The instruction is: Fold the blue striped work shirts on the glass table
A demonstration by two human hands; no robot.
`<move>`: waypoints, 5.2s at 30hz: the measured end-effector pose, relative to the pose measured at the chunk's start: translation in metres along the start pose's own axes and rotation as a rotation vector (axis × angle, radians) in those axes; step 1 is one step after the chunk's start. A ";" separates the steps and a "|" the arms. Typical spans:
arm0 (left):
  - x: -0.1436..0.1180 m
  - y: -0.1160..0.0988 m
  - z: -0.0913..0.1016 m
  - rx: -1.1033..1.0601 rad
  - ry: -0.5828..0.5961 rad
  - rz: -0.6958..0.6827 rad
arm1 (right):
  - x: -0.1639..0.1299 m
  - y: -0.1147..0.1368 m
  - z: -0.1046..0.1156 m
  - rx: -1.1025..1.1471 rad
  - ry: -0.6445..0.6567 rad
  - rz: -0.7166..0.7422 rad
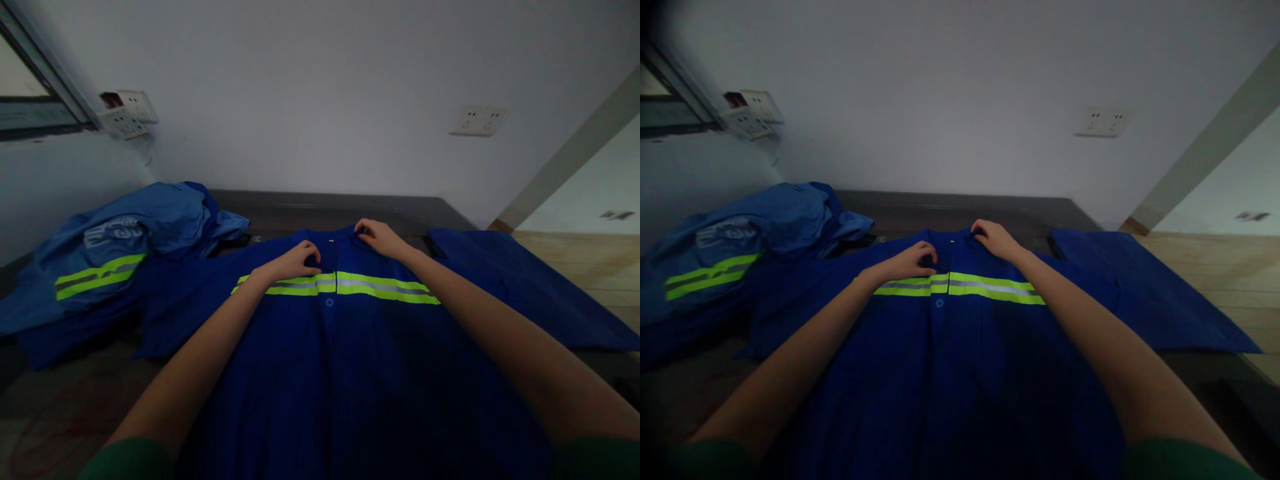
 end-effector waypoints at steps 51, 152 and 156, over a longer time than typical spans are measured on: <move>-0.002 -0.014 -0.034 0.327 -0.161 -0.079 | 0.001 0.033 -0.030 0.021 -0.008 0.099; -0.124 0.126 0.109 0.935 0.170 0.549 | -0.061 0.025 0.035 0.000 -0.210 -0.069; -0.046 0.062 0.078 0.808 0.071 0.309 | -0.152 -0.082 0.132 -0.179 -0.310 -0.487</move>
Point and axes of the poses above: each hand's wrist, its own x-axis towards the middle knuckle, its own z-axis out of the back of the hand, y = z × x, the point moved 9 cm from there along x, towards the middle knuckle, and after that the axes turned 9 degrees about -y, right-handed, at the moved point
